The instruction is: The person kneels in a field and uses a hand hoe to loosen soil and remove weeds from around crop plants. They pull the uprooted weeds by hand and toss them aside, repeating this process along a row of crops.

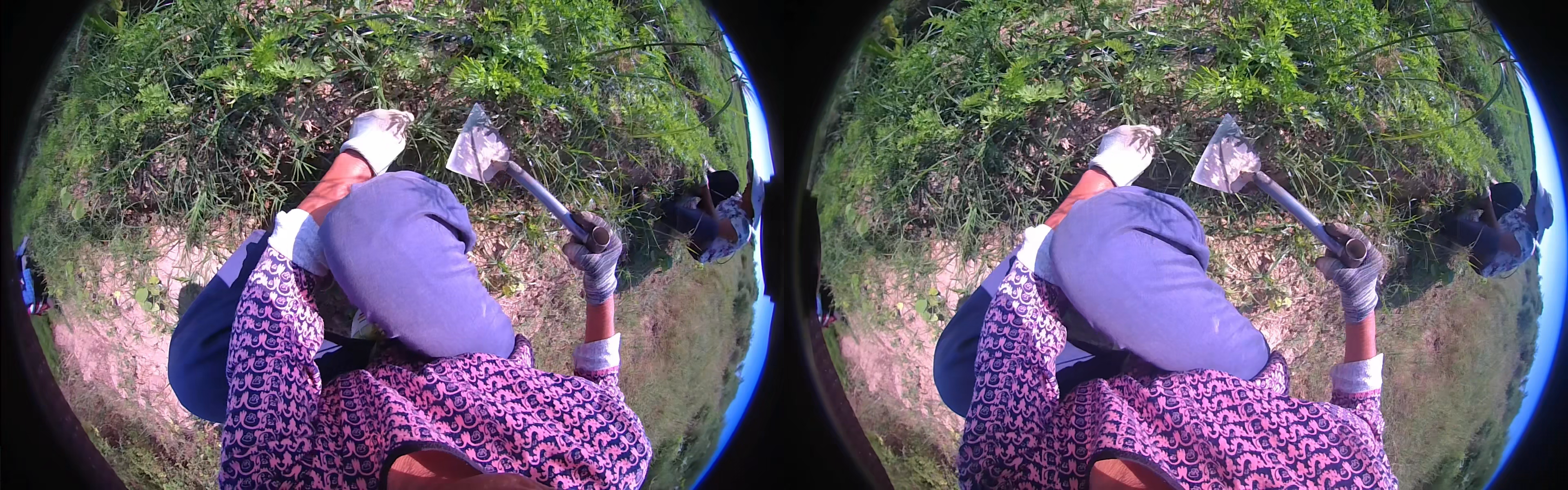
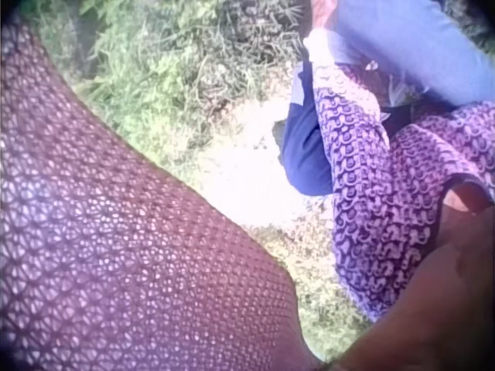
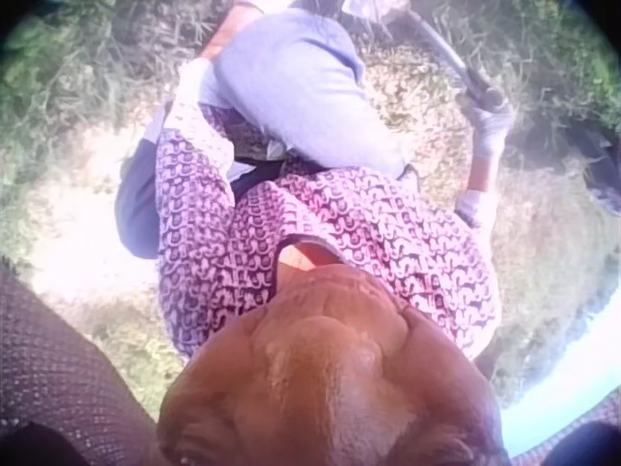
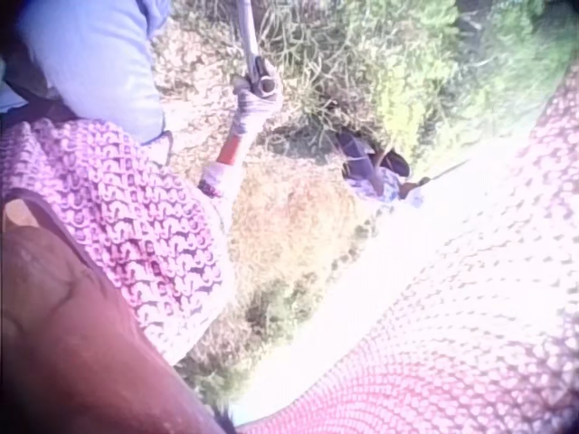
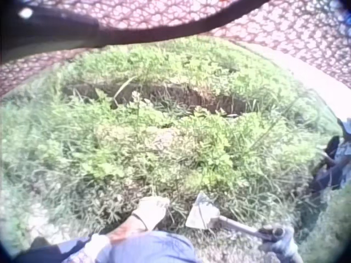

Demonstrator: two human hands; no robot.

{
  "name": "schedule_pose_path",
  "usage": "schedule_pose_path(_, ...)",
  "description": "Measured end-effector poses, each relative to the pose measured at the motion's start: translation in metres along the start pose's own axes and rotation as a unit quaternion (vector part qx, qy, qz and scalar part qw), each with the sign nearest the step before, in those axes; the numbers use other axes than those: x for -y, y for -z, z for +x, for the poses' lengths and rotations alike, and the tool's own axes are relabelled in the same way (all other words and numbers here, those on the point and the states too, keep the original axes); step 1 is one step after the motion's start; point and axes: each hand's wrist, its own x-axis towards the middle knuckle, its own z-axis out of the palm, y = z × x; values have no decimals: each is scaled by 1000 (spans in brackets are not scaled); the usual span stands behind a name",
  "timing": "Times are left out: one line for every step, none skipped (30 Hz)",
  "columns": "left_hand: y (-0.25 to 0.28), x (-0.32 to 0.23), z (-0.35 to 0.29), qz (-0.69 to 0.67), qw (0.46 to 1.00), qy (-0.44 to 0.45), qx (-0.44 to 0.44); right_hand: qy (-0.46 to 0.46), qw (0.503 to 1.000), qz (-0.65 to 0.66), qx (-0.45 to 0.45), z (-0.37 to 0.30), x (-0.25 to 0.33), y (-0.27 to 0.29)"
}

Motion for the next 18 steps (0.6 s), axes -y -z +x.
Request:
schedule_pose_path(40, -37, 7, 38, 996, 78, -5, 9, 1000, -22, -6, -2, -7, 5)
schedule_pose_path(45, -13, -7, -295, 926, 233, -27, 31, 999, -35, 11, 3, -7, 2)
schedule_pose_path(54, -16, -14, -436, 854, 275, -78, 20, 999, -25, 29, 9, -8, -5)
schedule_pose_path(62, -26, -21, -565, 756, 306, -126, 39, 996, -49, 55, 15, -6, -14)
schedule_pose_path(71, -48, -15, -507, 777, 338, -162, 57, 992, -78, 77, 19, 1, -22)
schedule_pose_path(59, -36, -14, -599, 706, 323, -193, 74, 987, -106, 97, 24, 7, -31)
schedule_pose_path(55, -28, -16, -606, 692, 329, -215, 94, 982, -110, 119, 32, 11, -42)
schedule_pose_path(56, -28, -14, -613, 678, 333, -233, 124, 976, -124, 128, 38, 12, -52)
schedule_pose_path(58, -29, -17, -620, 675, 331, -224, 142, 969, -148, 135, 44, 15, -62)
schedule_pose_path(57, -28, -19, -615, 678, 334, -225, 162, 961, -172, 145, 51, 17, -73)
schedule_pose_path(54, -28, -18, -613, 680, 335, -223, 169, 955, -195, 143, 57, 14, -82)
schedule_pose_path(52, -28, -18, -611, 682, 336, -221, 191, 945, -220, 151, 60, 15, -84)
schedule_pose_path(52, -29, -18, -609, 683, 338, -220, 188, 950, -203, 142, 60, 14, -83)
schedule_pose_path(52, -29, -19, -607, 684, 340, -220, 185, 956, -187, 133, 58, 13, -80)
schedule_pose_path(52, -29, -20, -605, 684, 343, -220, 186, 958, -178, 129, 56, 9, -72)
schedule_pose_path(52, -32, -19, -612, 679, 341, -220, 186, 960, -169, 125, 52, 7, -64)
schedule_pose_path(52, -34, -19, -619, 674, 339, -219, 184, 968, -115, 124, 51, 4, -65)
schedule_pose_path(51, -35, -18, -625, 669, 337, -219, 187, 964, -135, 133, 56, 1, -73)
